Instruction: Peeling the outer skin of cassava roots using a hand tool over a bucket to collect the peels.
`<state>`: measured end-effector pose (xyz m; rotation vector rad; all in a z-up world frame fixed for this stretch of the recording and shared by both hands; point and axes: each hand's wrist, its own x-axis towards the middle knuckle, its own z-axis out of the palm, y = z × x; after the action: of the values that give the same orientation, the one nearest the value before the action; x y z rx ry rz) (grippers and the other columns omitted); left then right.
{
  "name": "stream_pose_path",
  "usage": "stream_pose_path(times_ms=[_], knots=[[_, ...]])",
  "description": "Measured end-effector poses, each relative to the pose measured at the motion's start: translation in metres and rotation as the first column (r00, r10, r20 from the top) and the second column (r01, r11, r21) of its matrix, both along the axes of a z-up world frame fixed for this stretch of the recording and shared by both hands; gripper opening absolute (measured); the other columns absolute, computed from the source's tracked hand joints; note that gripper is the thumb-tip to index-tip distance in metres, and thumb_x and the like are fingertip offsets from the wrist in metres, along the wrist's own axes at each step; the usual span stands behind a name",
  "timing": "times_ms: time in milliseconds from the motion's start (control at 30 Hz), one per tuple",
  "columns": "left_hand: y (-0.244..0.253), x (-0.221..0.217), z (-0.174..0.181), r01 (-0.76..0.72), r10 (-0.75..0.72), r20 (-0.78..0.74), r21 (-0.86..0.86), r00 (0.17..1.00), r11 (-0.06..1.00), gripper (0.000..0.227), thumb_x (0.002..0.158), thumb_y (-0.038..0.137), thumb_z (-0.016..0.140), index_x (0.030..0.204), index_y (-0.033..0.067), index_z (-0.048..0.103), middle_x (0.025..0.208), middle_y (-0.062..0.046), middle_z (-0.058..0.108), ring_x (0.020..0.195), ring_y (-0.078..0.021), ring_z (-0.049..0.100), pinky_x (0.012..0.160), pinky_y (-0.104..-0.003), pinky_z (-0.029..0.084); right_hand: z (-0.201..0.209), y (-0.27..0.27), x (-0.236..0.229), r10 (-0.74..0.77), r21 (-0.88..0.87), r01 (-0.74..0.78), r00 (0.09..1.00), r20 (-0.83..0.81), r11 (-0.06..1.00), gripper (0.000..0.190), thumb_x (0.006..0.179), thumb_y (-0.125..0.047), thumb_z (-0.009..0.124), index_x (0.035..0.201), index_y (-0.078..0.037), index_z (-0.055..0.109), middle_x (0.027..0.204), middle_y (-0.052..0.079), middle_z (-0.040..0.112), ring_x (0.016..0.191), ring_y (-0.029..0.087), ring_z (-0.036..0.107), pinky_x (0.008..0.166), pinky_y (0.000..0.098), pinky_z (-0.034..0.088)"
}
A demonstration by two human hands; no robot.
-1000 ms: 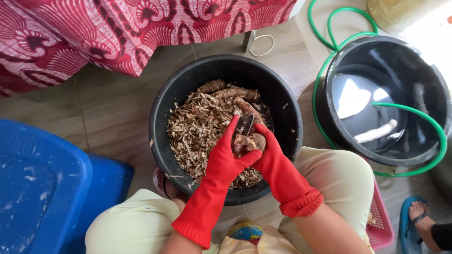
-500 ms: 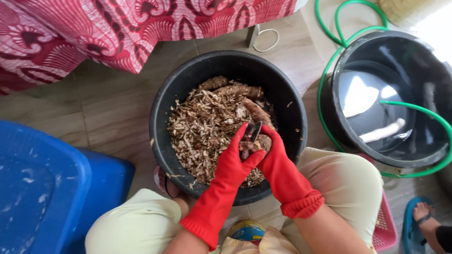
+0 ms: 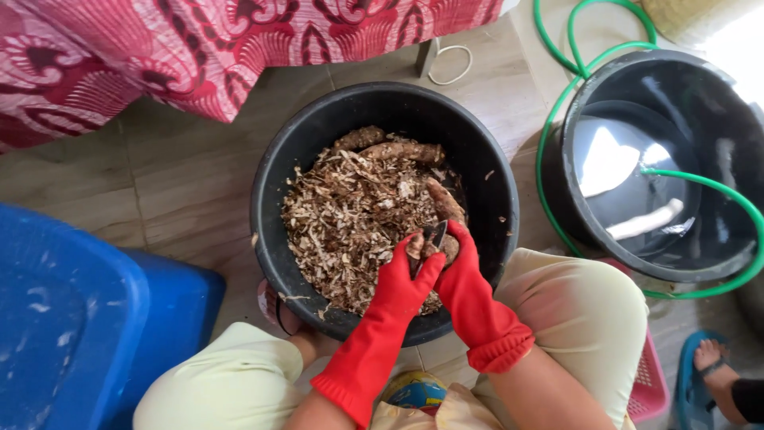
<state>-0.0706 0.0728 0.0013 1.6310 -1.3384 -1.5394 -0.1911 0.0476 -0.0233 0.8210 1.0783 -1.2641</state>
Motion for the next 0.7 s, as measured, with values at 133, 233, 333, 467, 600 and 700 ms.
stream_pose_path(times_ms=[133, 233, 333, 467, 600, 700], knots=[[-0.008, 0.012, 0.066, 0.075, -0.039, -0.197, 0.181, 0.98, 0.981, 0.065, 0.093, 0.051, 0.069, 0.15, 0.028, 0.049, 0.059, -0.015, 0.066, 0.036, -0.0242, 0.061, 0.034, -0.024, 0.056, -0.016, -0.005, -0.014, -0.01, -0.053, 0.011, 1.0, 0.013, 0.999, 0.043, 0.077, -0.036, 0.08, 0.101, -0.002, 0.07, 0.095, 0.016, 0.075, 0.083, 0.031, 0.073, 0.081, 0.0445, 0.062], [-0.021, 0.025, 0.057, -0.098, 0.182, -0.189, 0.385, 0.965, 0.918, 0.086, 0.089, 0.068, 0.061, 0.149, 0.0087, 0.044, 0.06, -0.018, 0.06, 0.037, -0.0242, 0.058, 0.032, -0.029, 0.049, -0.012, -0.005, -0.022, -0.039, -0.125, 0.042, 0.999, 0.026, 0.991, 0.045, 0.077, -0.036, 0.081, 0.099, 0.0, 0.066, 0.089, 0.017, 0.074, 0.077, 0.03, 0.073, 0.074, 0.0432, 0.063], [-0.039, 0.056, -0.011, -0.083, 0.102, -0.049, 0.294, 0.994, 0.952, 0.074, 0.095, 0.069, 0.054, 0.135, 0.0076, 0.055, 0.064, -0.021, 0.067, 0.042, -0.0296, 0.065, 0.038, -0.035, 0.057, 0.027, -0.007, -0.016, -0.059, -0.14, 0.101, 0.959, 0.278, 0.985, 0.047, 0.079, -0.035, 0.086, 0.103, 0.001, 0.067, 0.095, 0.017, 0.076, 0.083, 0.028, 0.075, 0.076, 0.0392, 0.064], [-0.036, 0.098, -0.146, -0.013, -0.077, 0.266, 0.322, 0.961, 0.947, 0.079, 0.095, 0.076, 0.05, 0.146, 0.0156, 0.044, 0.111, -0.019, 0.061, 0.089, -0.0327, 0.066, 0.076, -0.045, 0.058, 0.068, -0.007, -0.017, -0.005, -0.186, 0.048, 0.974, 0.228, 0.981, 0.048, 0.08, -0.036, 0.084, 0.103, 0.002, 0.064, 0.092, 0.018, 0.074, 0.078, 0.029, 0.074, 0.072, 0.0381, 0.065], [-0.031, 0.089, -0.094, 0.131, -0.298, 0.746, 0.276, 0.596, 0.952, 0.073, 0.102, 0.044, 0.053, 0.164, 0.0155, 0.027, 0.162, -0.023, 0.038, 0.144, -0.0407, 0.047, 0.115, -0.054, 0.043, 0.102, -0.008, -0.025, 0.059, -0.195, -0.026, 0.984, 0.168, 0.981, 0.05, 0.083, -0.037, 0.082, 0.104, 0.003, 0.061, 0.088, 0.019, 0.073, 0.073, 0.029, 0.073, 0.068, 0.0366, 0.065], [-0.006, 0.059, -0.191, 0.208, -0.291, 0.658, 0.203, 0.694, 0.957, 0.057, 0.098, 0.04, 0.062, 0.151, 0.0228, 0.053, 0.143, -0.015, 0.06, 0.127, -0.0364, 0.063, 0.103, -0.05, 0.055, 0.122, -0.019, -0.02, 0.105, -0.196, -0.079, 0.986, 0.126, 0.977, 0.051, 0.084, -0.037, 0.08, 0.104, 0.005, 0.058, 0.086, 0.02, 0.071, 0.07, 0.03, 0.072, 0.066, 0.0356, 0.066]])
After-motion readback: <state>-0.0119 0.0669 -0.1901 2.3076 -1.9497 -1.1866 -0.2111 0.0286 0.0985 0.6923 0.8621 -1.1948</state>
